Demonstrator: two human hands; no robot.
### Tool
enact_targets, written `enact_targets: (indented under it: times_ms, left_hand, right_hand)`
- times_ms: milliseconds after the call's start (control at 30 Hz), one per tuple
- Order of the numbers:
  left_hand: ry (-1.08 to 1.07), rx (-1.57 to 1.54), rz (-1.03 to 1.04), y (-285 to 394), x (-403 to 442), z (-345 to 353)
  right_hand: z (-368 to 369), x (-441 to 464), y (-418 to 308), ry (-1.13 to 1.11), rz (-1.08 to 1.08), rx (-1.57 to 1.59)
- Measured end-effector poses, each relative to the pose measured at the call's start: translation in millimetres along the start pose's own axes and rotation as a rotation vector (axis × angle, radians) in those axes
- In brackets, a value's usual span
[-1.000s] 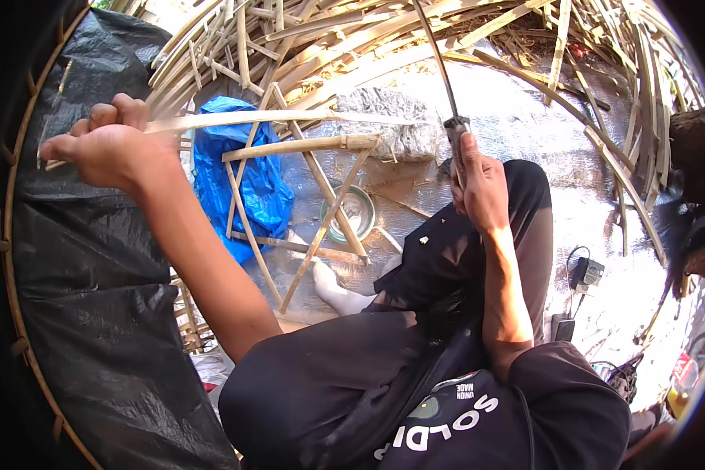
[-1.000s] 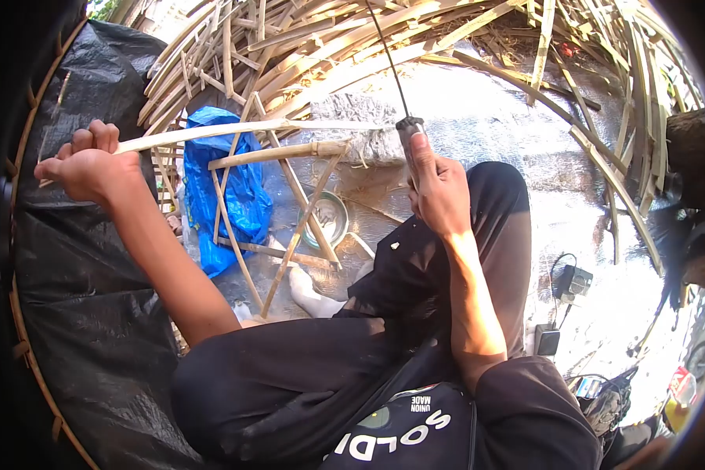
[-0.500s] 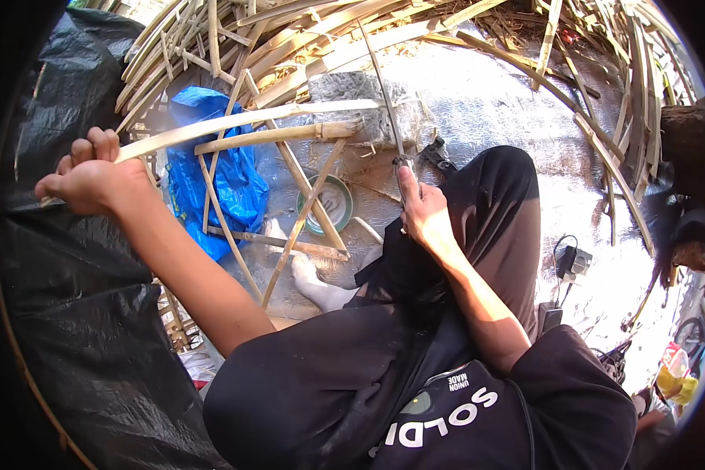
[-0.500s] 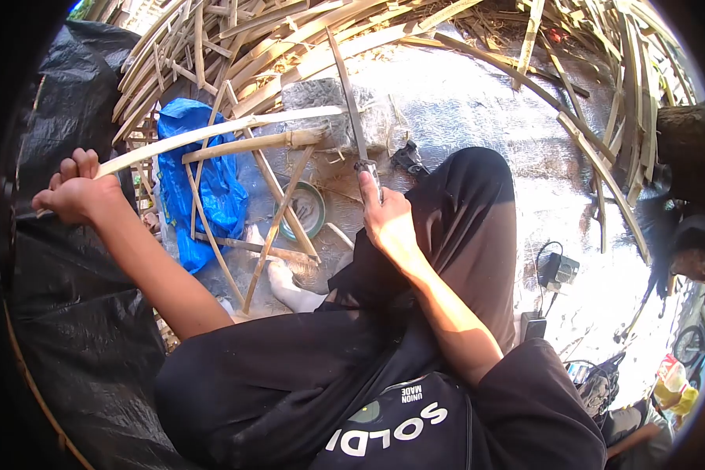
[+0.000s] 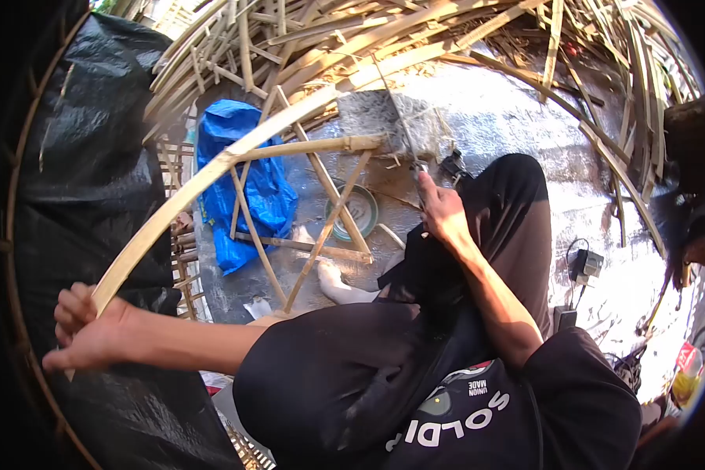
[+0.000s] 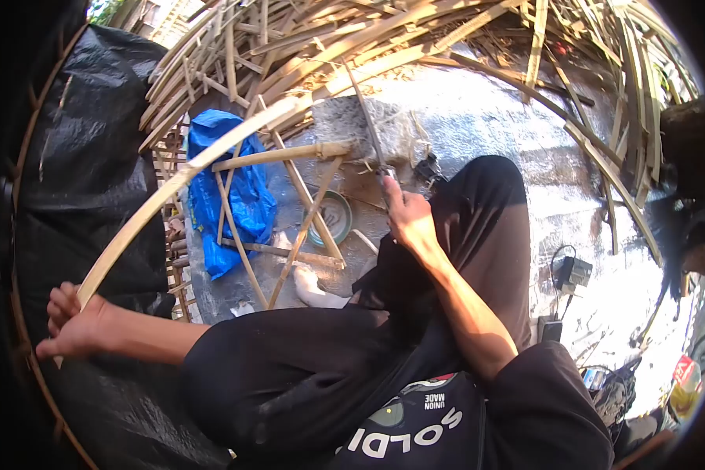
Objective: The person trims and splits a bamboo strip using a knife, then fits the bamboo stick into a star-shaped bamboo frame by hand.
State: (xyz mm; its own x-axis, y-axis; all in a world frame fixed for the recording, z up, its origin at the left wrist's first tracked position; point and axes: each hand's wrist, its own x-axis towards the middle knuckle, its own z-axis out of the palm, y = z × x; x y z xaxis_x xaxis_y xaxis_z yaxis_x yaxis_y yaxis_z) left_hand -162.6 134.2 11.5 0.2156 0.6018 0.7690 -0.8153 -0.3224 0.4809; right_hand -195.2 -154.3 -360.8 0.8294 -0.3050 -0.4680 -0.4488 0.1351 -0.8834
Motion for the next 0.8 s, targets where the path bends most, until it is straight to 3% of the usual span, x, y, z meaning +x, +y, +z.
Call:
enact_targets:
  times_ms: [133, 167, 233, 300, 433, 567, 633, 700, 800]
  left_hand:
    - [0.036, -0.002, -0.166, -26, -30, 18]
    - [-0.042, -0.184, -0.232, -36, -37, 18]
    - [-0.332, -0.731, -0.453, -69, -46, 13]
    - [-0.359, -0.857, -0.618, -76, -72, 38]
    - [-0.530, -0.939, -0.587, -77, -69, 55]
    - [-0.587, -0.914, -0.572, -79, -68, 62]
    - [-0.552, -0.724, -0.514, -73, -75, 68]
    - [-0.556, -0.303, -0.403, -75, -85, 67]
    - [-0.489, -0.303, -0.400, -71, -91, 67]
  right_hand:
    - [-10, -35, -31, 0.001, -0.003, 0.103]
    - [-11, -28, -19, 0.082, -0.167, -0.053]
    - [-9, -35, -30, -0.005, -0.143, 0.157]
    - [-4, -45, -44, -0.039, -0.213, 0.289]
    - [-6, -28, -24, 0.017, -0.286, 0.219]
    - [-4, -20, -22, 0.001, -0.274, 0.267]
    - [-3, -19, -20, 0.006, -0.275, 0.233]
    - [-4, -18, -22, -0.007, -0.277, 0.236]
    - [-6, -21, -31, 0.003, -0.226, 0.243]
